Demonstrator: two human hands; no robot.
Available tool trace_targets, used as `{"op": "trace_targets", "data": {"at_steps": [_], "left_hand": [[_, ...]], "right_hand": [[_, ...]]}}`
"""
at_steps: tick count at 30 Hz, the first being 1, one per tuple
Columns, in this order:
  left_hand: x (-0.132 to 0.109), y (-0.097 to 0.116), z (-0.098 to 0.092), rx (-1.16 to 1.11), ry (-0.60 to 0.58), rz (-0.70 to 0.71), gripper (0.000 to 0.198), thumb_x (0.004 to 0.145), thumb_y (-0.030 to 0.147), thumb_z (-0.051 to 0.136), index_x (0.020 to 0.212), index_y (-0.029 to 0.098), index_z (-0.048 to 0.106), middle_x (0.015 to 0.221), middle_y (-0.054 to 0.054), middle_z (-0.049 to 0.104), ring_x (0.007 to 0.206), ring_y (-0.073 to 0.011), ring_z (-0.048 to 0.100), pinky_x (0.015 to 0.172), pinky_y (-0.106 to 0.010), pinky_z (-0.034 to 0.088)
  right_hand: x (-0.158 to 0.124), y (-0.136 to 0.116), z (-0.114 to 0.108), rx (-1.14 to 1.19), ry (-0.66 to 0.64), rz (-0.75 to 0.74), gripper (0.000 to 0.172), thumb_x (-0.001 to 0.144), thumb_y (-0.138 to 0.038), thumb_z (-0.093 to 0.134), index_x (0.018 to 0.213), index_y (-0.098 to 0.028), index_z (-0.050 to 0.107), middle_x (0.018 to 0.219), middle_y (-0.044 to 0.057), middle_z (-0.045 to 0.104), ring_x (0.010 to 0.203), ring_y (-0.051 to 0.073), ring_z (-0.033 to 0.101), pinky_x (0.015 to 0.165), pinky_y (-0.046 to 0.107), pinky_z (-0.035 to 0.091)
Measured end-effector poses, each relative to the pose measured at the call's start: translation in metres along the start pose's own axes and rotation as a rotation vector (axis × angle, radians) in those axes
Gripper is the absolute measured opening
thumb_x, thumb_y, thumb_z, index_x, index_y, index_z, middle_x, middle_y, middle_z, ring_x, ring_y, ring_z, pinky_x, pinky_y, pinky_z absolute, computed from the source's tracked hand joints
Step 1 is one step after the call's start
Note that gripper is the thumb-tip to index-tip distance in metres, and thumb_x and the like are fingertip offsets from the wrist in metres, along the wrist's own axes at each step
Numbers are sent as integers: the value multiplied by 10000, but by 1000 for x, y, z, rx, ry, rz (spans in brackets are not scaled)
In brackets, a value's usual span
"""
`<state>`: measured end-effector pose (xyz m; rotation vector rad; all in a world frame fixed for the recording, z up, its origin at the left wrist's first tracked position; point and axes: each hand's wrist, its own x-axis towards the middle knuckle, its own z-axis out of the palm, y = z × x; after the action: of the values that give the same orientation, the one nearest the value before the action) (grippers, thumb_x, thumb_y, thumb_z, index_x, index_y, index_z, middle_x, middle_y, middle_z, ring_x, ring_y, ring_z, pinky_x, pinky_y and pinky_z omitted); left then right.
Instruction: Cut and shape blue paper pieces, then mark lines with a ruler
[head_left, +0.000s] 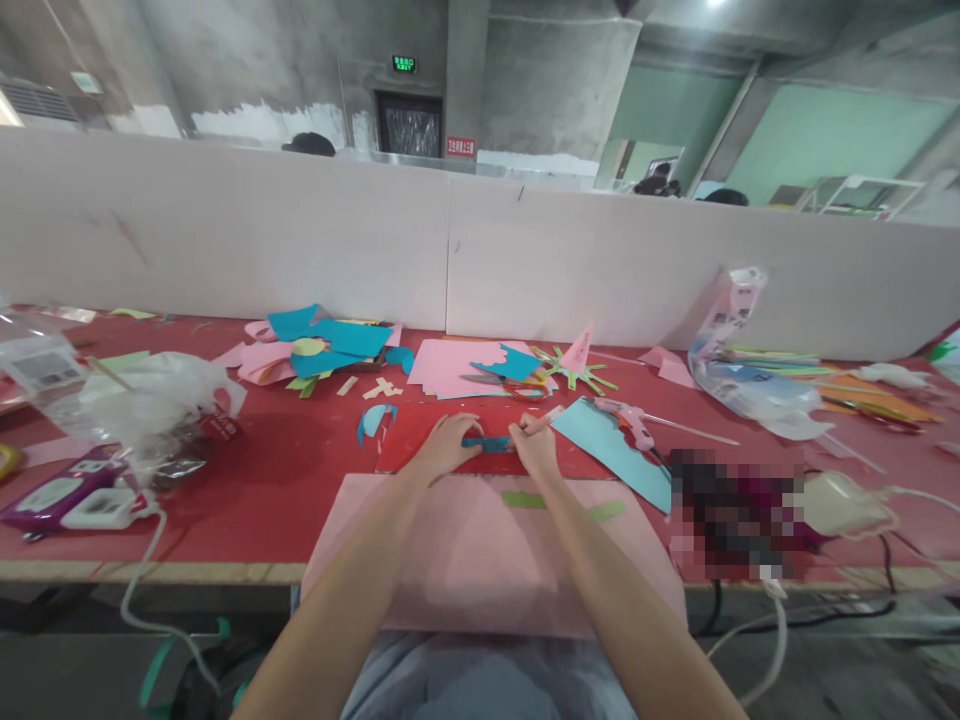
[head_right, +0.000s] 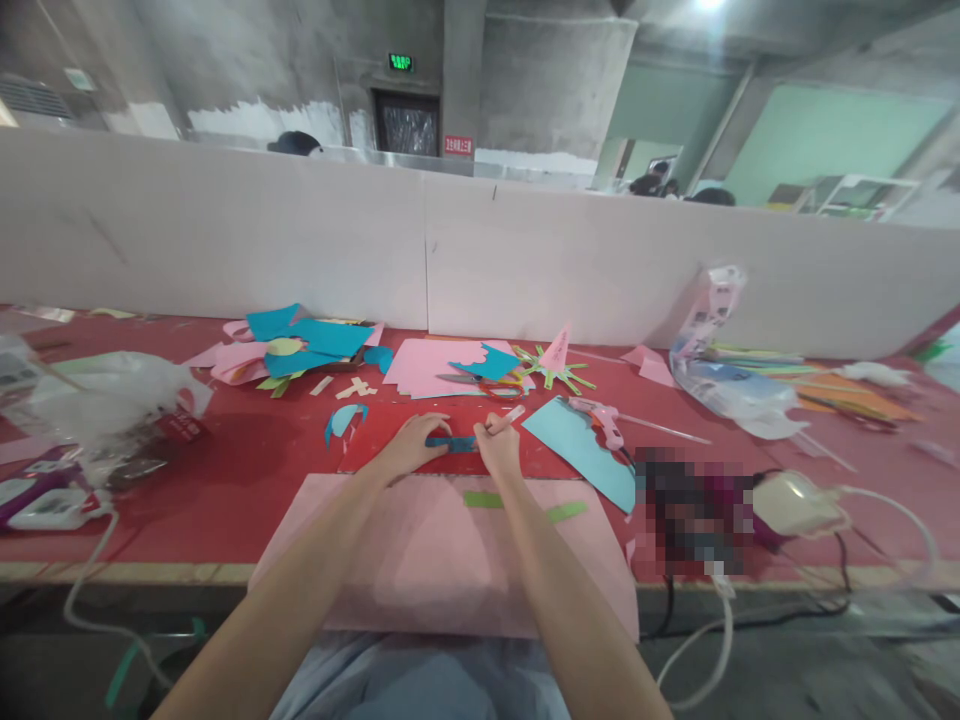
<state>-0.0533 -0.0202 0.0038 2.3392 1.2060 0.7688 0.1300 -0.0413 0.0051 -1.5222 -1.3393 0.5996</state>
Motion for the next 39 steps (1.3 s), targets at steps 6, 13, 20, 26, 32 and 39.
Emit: {"op": "trace_targets", "data": {"at_steps": [6, 13, 20, 26, 32, 39], "left_hand": [[0, 1, 0, -6, 4, -1, 188, 764, 253, 615, 951, 241, 620, 1266, -41, 566, 1234, -221, 468, 1098, -411, 269], [1, 2, -1, -8, -7, -5, 185, 771, 261, 612, 955, 243, 624, 1274, -49, 560, 1243, -222, 461, 1101, -415, 266], [0, 1, 0, 1, 14, 10, 179, 771, 251, 615, 949, 240, 625, 1266, -43, 568, 1232, -223, 472, 1090, -405, 288], [-1, 2, -1, 9, 6, 11, 182, 774, 248, 614, 956, 237, 621, 1263, -51, 568, 1233, -222, 468, 1082, -411, 293], [0, 1, 0, -2, 6, -8, 183, 771, 268, 626, 952, 242, 625, 1269, -51, 565, 1223, -230, 473, 1079, -414, 298], [0, -2, 3, -10, 31, -12, 215, 759, 265, 641, 971, 240, 617, 1256, -38, 568, 1203, -237, 488, 1079, -411, 308]], "right_hand": [[0, 0, 0, -7, -14, -1, 250, 705, -281, 490, 559, -242, 291, 435, -57, 555, 482, 157, 603, 477, 222, 397], [-2, -2, 0, 33, -14, 10, 250, 686, -273, 482, 545, -247, 277, 397, -65, 523, 465, 163, 600, 476, 230, 412], [-1, 0, 0, 31, -22, 1, 260, 703, -273, 486, 551, -239, 277, 412, -63, 535, 478, 150, 594, 495, 219, 404], [0, 3, 1, 3, 14, -6, 236, 713, -264, 463, 551, -243, 293, 384, -73, 480, 425, 143, 549, 484, 225, 397], [3, 1, -11, 105, 170, 6, 247, 786, -377, 474, 601, -240, 384, 513, -19, 594, 442, 154, 562, 499, 257, 423], [0, 4, -13, 119, 232, -112, 425, 806, -596, 478, 820, -192, 611, 731, 48, 690, 608, 180, 602, 562, 271, 457]]}}
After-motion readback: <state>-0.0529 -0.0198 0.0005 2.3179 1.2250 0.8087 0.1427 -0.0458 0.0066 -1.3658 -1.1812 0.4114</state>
